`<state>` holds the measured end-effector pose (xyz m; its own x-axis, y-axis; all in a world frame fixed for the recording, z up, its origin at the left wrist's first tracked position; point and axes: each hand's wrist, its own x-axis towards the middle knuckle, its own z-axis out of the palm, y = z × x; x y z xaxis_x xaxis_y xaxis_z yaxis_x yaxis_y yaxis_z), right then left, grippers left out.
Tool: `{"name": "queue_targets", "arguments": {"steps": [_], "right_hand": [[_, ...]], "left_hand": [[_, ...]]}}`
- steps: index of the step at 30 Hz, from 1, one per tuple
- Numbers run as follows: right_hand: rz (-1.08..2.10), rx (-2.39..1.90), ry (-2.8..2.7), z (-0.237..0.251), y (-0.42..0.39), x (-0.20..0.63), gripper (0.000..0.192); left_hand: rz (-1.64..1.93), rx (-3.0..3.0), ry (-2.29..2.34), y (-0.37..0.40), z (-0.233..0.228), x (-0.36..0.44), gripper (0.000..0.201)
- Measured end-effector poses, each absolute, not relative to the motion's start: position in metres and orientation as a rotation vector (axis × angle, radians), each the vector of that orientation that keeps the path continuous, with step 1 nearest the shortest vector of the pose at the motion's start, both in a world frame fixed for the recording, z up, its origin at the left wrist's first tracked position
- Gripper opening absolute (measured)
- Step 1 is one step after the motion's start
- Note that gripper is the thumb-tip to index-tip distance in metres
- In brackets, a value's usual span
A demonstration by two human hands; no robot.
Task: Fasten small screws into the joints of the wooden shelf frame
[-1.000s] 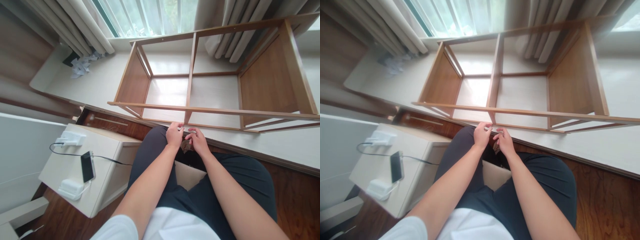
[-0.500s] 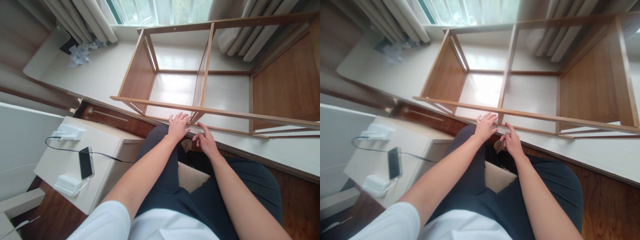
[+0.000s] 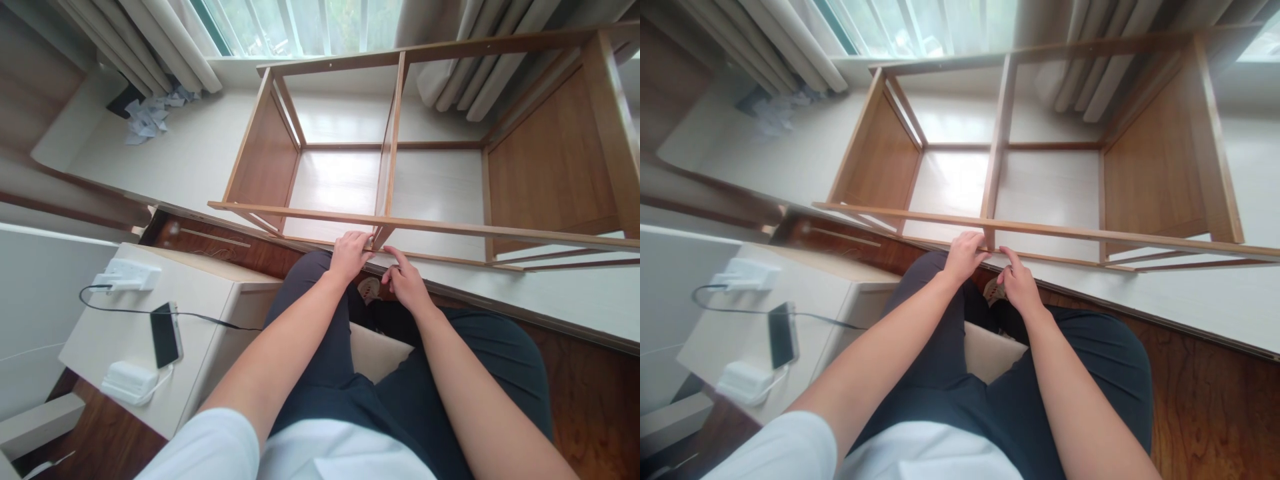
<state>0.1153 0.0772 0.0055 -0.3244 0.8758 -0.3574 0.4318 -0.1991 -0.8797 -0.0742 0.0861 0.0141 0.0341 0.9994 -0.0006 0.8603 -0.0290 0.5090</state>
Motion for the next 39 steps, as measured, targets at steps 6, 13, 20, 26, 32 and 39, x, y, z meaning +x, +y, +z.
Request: {"name": "queue_targets", "arguments": {"steps": [6, 13, 20, 26, 32, 39], "right_hand": [[1.565, -1.579, -1.624, 0.008, 0.077, 0.126, 0.062], [1.599, -1.523, -1.495, 0.011, 0.072, 0.129, 0.058], [1.686, -1.482, -1.317, 0.007, 0.062, 0.122, 0.026], [1.843, -1.493, -1.294, -0.010, 0.047, 0.117, 0.034], [1.925, -1.560, -1.169, -0.009, 0.047, 0.110, 0.032], [1.679, -1.642, -1.183, -0.003, 0.047, 0.110, 0.039]], "left_hand": [[0.461, 1.991, 1.839, 0.079, 0.017, -0.065, 0.039], [0.474, 2.013, 1.833, 0.076, 0.014, -0.059, 0.043], [0.513, 2.006, 1.868, 0.078, 0.009, -0.061, 0.051], [0.506, 1.960, 1.890, 0.081, 0.008, -0.062, 0.052], [0.666, 1.853, 1.886, 0.070, 0.026, -0.066, 0.043], [1.082, 0.660, 1.793, 0.021, 0.033, -0.036, 0.010]]}}
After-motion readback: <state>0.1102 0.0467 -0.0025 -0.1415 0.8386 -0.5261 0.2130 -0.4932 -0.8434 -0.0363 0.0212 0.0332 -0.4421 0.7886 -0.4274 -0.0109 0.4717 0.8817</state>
